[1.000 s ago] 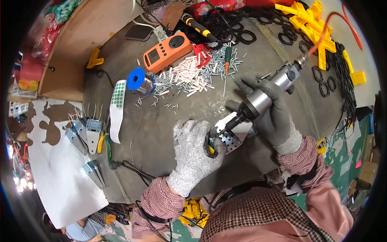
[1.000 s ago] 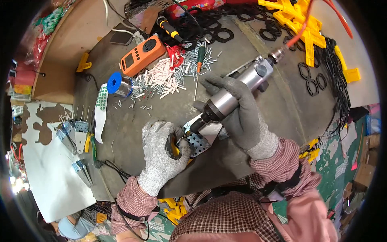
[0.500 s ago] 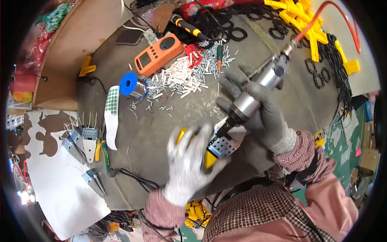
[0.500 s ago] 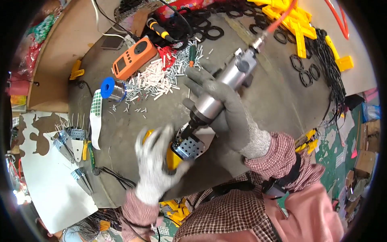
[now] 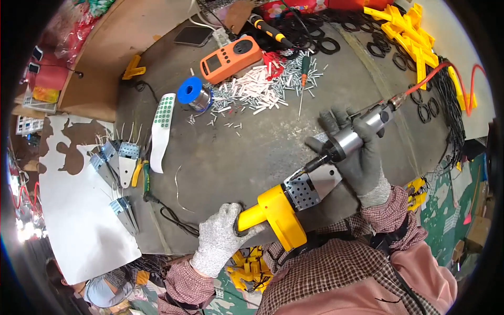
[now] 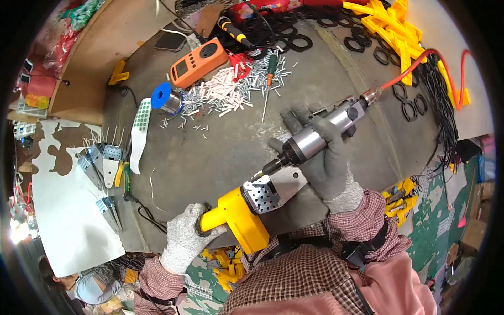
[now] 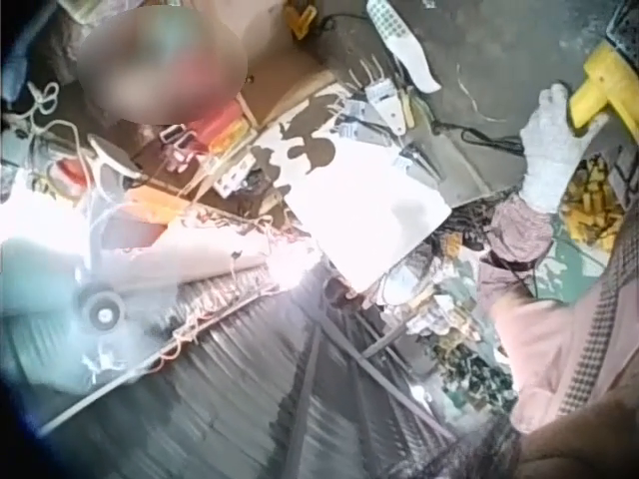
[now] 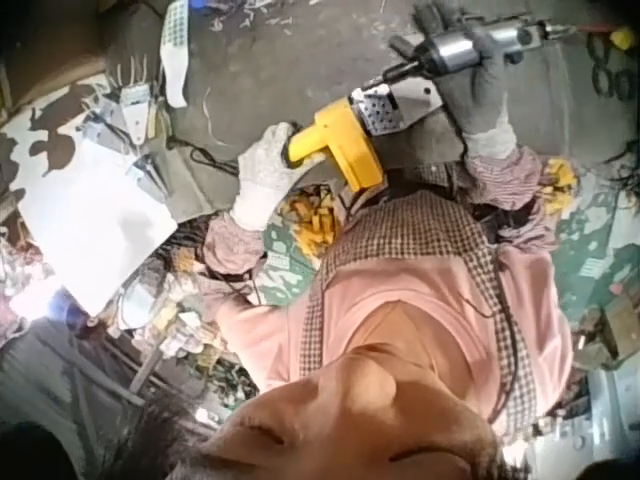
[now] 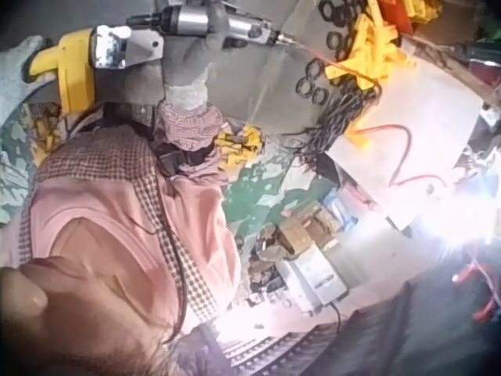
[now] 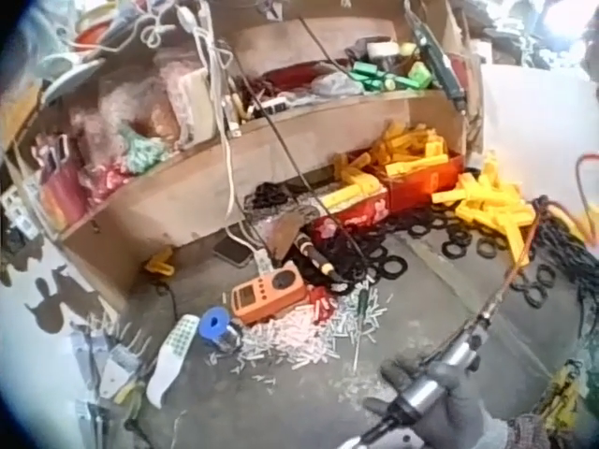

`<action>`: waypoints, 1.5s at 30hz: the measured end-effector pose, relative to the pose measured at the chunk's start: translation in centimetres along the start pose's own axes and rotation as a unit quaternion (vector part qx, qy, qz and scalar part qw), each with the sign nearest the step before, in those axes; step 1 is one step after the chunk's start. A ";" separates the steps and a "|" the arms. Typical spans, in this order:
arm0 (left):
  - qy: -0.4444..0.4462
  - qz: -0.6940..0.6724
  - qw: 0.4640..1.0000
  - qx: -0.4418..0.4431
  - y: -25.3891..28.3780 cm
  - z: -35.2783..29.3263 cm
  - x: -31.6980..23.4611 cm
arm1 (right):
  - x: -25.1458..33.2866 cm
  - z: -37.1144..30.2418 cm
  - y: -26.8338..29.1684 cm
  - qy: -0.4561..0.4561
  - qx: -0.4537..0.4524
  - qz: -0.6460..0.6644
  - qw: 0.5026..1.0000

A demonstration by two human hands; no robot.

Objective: The worker assembles an electronic component, soldering wires, attaching a plastic housing, and using a pneumatic screwdriver.

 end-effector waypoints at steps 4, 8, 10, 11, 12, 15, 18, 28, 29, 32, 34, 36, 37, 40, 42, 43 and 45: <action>0.000 0.027 1.000 -0.009 -0.8 0.3 0.0 | 0.7 -0.7 -0.6 0.022 -0.010 -0.019 1.000; 0.006 0.016 1.000 0.011 -0.8 0.8 0.1 | 0.5 -0.9 -0.2 0.037 -0.014 -0.038 0.998; 0.006 0.021 1.000 0.010 -0.7 0.9 0.1 | 0.1 -0.7 -0.1 0.036 -0.010 -0.048 0.998; 0.006 0.020 1.000 0.011 -0.8 0.9 0.2 | 0.0 -0.8 -0.3 0.035 -0.023 -0.047 0.998; 0.004 0.019 1.000 0.011 -0.9 0.9 0.2 | 0.0 -0.8 -0.4 0.033 -0.034 -0.045 0.998; -0.004 0.023 1.000 0.012 -0.9 0.7 0.2 | -0.2 -0.7 -0.1 0.011 -0.027 -0.044 0.999; -0.025 0.046 0.999 0.015 -1.3 0.5 0.4 | -0.6 -0.4 0.0 -0.011 -0.026 -0.067 0.997; -0.018 0.042 0.999 -0.001 -1.2 0.6 0.2 | 0.6 -2.5 -0.8 0.030 0.041 0.025 0.998; -0.016 0.040 0.999 -0.001 -1.2 0.6 0.2 | 0.7 -2.5 -0.6 0.028 0.038 0.020 0.999; -0.011 0.025 1.000 -0.015 -1.0 0.5 0.2 | 1.0 -3.2 0.2 0.030 0.023 0.007 0.999; -0.010 0.033 0.999 -0.010 -1.1 0.6 0.3 | 0.9 -3.3 0.6 0.030 0.017 0.000 0.999; -0.008 0.033 0.999 -0.007 -1.2 0.5 0.3 | 0.9 -3.2 0.8 0.029 0.012 -0.007 0.999; -0.006 0.033 0.999 -0.005 -1.3 0.6 0.2 | 0.8 -3.1 1.0 0.028 0.009 -0.011 0.999; -0.007 0.044 0.999 0.004 -1.2 0.6 0.1 | 0.8 -3.1 1.2 0.029 0.002 -0.018 0.999; -0.007 0.036 0.999 -0.003 -1.4 0.4 0.4 | 0.7 -2.9 1.1 0.025 0.014 -0.024 0.999; -0.005 0.028 1.000 -0.012 -1.4 0.3 0.5 | 0.6 -3.0 1.0 0.027 0.012 -0.023 0.999; -0.009 0.026 1.000 -0.014 -1.5 0.2 0.5 | 0.5 -3.0 0.7 0.029 -0.004 -0.028 0.999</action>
Point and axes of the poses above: each hand's wrist, its own z-axis towards the middle knuckle, its own y-axis out of the back of the hand, x = y × z, the point moved 4 cm from there along z, towards the middle knuckle, and after that the axes turned 7 degrees about -x, right-handed, at the moved point
